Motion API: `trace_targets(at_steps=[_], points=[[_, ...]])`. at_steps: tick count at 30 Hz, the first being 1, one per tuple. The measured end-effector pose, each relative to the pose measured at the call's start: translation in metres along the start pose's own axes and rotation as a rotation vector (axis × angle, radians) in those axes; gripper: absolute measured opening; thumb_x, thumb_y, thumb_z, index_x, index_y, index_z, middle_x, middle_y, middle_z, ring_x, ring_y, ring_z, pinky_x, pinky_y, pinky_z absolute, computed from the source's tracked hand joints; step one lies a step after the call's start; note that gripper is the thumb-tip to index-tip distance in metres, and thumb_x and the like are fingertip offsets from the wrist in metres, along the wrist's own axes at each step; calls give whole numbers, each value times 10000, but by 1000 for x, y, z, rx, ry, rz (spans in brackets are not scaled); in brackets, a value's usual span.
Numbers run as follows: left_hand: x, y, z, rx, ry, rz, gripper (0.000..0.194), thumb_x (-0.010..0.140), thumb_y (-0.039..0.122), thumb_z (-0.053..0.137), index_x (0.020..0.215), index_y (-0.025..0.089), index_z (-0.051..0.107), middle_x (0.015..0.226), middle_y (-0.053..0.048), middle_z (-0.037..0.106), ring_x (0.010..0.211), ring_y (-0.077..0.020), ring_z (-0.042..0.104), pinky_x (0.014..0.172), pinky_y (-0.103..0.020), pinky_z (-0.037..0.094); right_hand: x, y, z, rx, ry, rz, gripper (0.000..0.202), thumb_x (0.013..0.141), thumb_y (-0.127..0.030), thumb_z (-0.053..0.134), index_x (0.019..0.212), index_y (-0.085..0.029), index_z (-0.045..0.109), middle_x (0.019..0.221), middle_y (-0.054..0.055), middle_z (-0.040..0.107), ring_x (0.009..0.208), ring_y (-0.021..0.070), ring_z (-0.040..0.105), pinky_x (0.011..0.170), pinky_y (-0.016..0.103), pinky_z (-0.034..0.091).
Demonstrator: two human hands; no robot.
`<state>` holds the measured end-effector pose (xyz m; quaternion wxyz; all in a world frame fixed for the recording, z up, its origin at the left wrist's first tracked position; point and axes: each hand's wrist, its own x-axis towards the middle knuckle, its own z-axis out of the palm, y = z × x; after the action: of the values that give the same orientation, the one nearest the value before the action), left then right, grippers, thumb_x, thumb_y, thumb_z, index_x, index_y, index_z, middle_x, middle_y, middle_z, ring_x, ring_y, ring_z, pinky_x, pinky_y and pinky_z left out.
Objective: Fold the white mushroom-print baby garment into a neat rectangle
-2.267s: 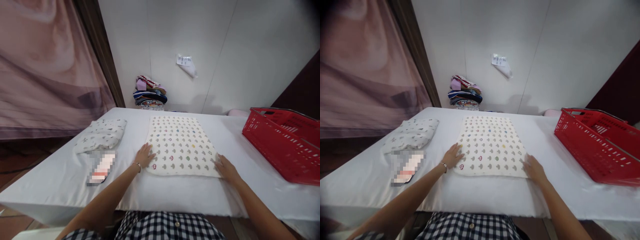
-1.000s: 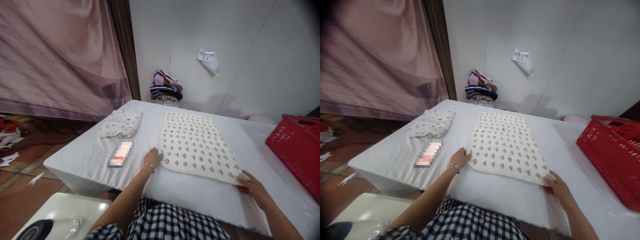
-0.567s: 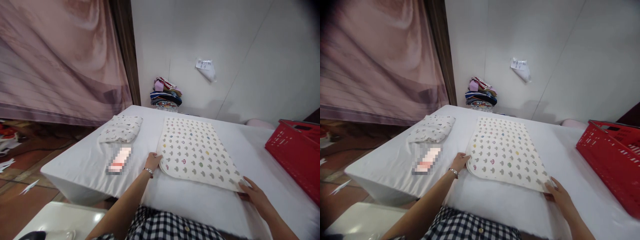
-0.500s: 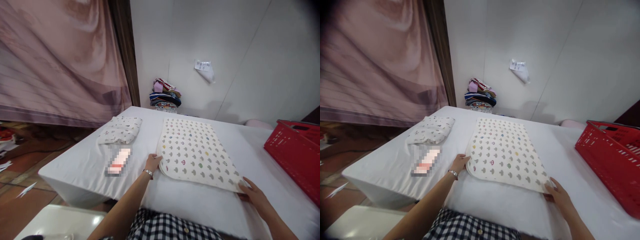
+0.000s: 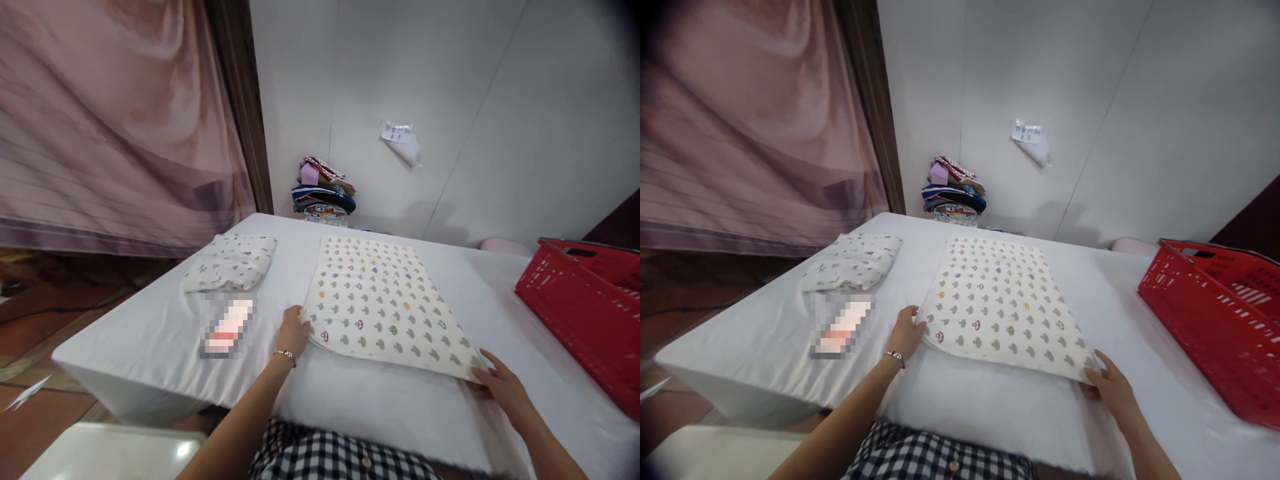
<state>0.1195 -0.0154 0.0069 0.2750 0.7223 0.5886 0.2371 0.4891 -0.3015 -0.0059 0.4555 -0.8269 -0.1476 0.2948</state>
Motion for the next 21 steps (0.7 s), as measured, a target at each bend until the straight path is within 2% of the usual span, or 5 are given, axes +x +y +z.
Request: trace_targets(at_steps=[3, 6, 11, 18, 21], points=[[-4, 4, -1, 96, -18, 23, 311, 806, 147, 478, 1113, 190, 455, 1191, -93, 476, 923, -189, 600, 806, -313, 458, 8, 10, -1, -127, -16, -19, 804, 700, -424, 565, 1408, -168, 284, 614, -7, 578, 564, 212, 608, 574, 353, 539], [-4, 4, 0, 136, -33, 38, 288, 815, 145, 467, 1100, 187, 456, 1218, -100, 458, 932, -191, 603, 795, -305, 457, 16, 14, -3, -511, 60, -114, 700, 744, -420, 497, 1379, -164, 352, 749, 58, 636, 728, 269, 643, 700, 427, 526], [2, -5, 4, -74, -70, -110, 230, 799, 223, 539, 1017, 179, 478, 1106, -81, 558, 902, -173, 607, 756, -275, 481, 3, -15, 27, -892, 240, -546, 518, 791, -331, 442, 1270, -139, 489, 1222, 162, 544, 1170, 318, 476, 968, 472, 391], [6, -8, 3, -398, -169, -283, 419, 780, 206, 582, 1161, 168, 411, 1135, -96, 578, 777, -118, 620, 535, -188, 498, -40, -56, 146, -734, -191, -885, 501, 891, -467, 351, 1338, -263, 448, 1441, 33, 365, 1335, 241, 305, 1079, 452, 300], [5, -6, -1, -445, -195, -313, 458, 765, 139, 580, 1188, 157, 406, 1035, -84, 619, 728, -113, 618, 524, -188, 504, -48, -56, 173, -833, -337, -986, 537, 890, -506, 362, 1361, -256, 423, 1468, 49, 314, 1370, 257, 223, 1105, 515, 191]])
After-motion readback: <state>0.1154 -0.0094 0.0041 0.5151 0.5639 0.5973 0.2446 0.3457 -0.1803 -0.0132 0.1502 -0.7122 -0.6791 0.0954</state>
